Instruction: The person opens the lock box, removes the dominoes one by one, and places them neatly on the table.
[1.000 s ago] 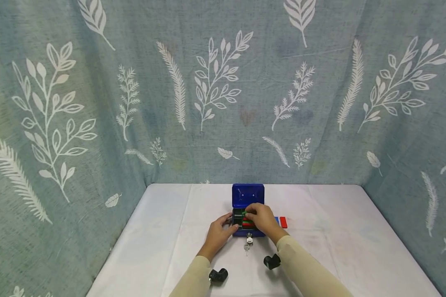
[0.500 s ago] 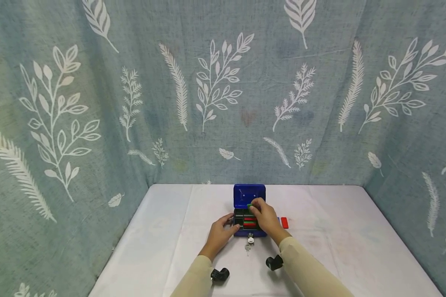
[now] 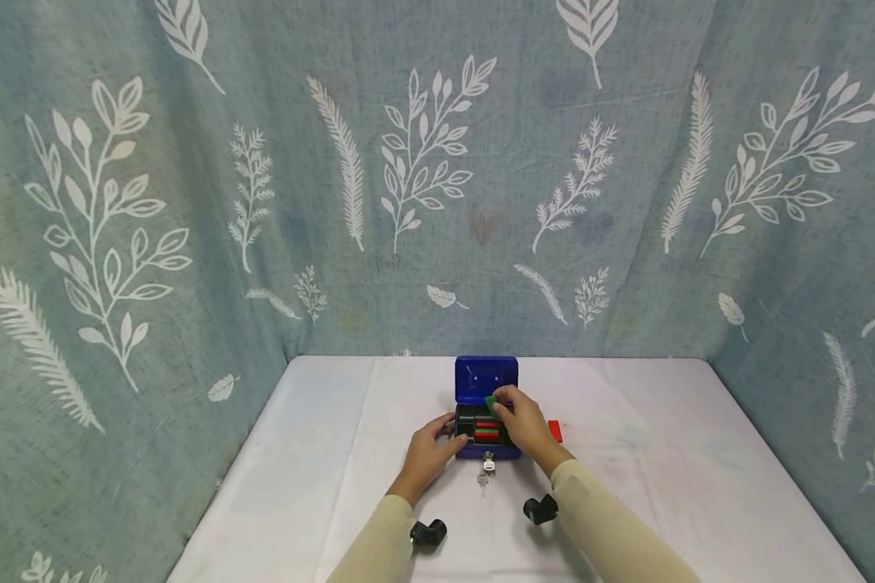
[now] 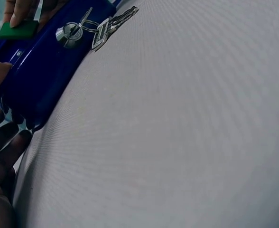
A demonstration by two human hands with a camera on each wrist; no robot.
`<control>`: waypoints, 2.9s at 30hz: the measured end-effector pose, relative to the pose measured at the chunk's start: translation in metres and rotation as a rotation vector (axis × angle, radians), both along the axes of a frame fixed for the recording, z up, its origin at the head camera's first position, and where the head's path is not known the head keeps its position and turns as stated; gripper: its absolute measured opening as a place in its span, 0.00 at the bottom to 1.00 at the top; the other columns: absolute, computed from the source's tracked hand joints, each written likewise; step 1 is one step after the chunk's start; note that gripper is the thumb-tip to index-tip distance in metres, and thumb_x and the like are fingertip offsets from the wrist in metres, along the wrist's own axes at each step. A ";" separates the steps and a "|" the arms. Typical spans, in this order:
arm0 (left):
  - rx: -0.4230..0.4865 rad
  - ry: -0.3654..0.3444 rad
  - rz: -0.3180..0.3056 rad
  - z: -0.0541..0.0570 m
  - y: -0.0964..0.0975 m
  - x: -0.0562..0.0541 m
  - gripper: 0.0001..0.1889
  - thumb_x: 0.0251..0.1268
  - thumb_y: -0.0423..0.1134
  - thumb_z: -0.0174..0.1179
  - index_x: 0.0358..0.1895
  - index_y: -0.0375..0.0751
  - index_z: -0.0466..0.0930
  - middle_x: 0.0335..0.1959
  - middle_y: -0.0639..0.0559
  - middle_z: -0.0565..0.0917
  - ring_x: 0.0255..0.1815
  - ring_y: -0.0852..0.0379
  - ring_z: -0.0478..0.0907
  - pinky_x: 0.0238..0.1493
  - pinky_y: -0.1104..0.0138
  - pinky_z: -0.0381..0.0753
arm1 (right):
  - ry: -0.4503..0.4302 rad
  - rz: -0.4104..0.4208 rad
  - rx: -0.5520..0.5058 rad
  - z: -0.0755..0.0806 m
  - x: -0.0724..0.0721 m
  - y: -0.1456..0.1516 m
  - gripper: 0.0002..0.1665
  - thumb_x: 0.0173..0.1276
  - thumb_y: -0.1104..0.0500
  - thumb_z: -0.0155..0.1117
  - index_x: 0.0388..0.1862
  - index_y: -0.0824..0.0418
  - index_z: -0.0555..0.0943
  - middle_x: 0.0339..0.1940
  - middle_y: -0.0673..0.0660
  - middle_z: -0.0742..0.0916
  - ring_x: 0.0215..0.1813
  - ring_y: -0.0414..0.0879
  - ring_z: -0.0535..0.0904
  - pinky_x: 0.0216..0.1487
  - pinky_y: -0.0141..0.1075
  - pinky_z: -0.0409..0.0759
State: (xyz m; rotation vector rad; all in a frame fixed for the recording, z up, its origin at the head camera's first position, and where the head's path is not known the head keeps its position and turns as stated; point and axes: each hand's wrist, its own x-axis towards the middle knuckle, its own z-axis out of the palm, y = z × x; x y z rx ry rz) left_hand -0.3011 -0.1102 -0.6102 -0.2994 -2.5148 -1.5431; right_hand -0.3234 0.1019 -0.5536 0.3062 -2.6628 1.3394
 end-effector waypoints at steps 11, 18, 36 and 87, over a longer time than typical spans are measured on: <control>0.006 -0.007 -0.004 0.000 -0.002 -0.001 0.30 0.57 0.51 0.68 0.62 0.41 0.77 0.50 0.47 0.84 0.58 0.49 0.77 0.65 0.48 0.66 | 0.008 0.009 -0.030 0.002 0.002 0.002 0.12 0.72 0.57 0.61 0.52 0.56 0.80 0.45 0.53 0.84 0.47 0.48 0.80 0.51 0.48 0.77; 0.011 -0.011 -0.002 -0.001 -0.002 -0.002 0.31 0.57 0.52 0.69 0.62 0.41 0.77 0.50 0.48 0.84 0.57 0.50 0.78 0.65 0.48 0.66 | 0.010 -0.015 -0.066 0.003 0.004 0.007 0.14 0.70 0.59 0.63 0.53 0.60 0.82 0.41 0.52 0.85 0.45 0.49 0.81 0.51 0.48 0.78; -0.003 -0.025 0.010 -0.004 0.000 -0.001 0.30 0.57 0.52 0.69 0.63 0.43 0.77 0.53 0.50 0.83 0.59 0.51 0.76 0.65 0.50 0.67 | -0.078 -0.077 -0.131 -0.008 0.006 0.027 0.11 0.67 0.60 0.66 0.47 0.62 0.84 0.36 0.52 0.86 0.40 0.46 0.81 0.42 0.43 0.80; -0.015 -0.015 0.015 -0.004 -0.001 -0.004 0.31 0.57 0.52 0.68 0.62 0.42 0.77 0.51 0.49 0.84 0.57 0.50 0.77 0.64 0.49 0.67 | -0.206 -0.181 -0.164 -0.013 0.011 0.084 0.15 0.67 0.60 0.64 0.50 0.65 0.83 0.38 0.56 0.86 0.38 0.47 0.81 0.36 0.38 0.81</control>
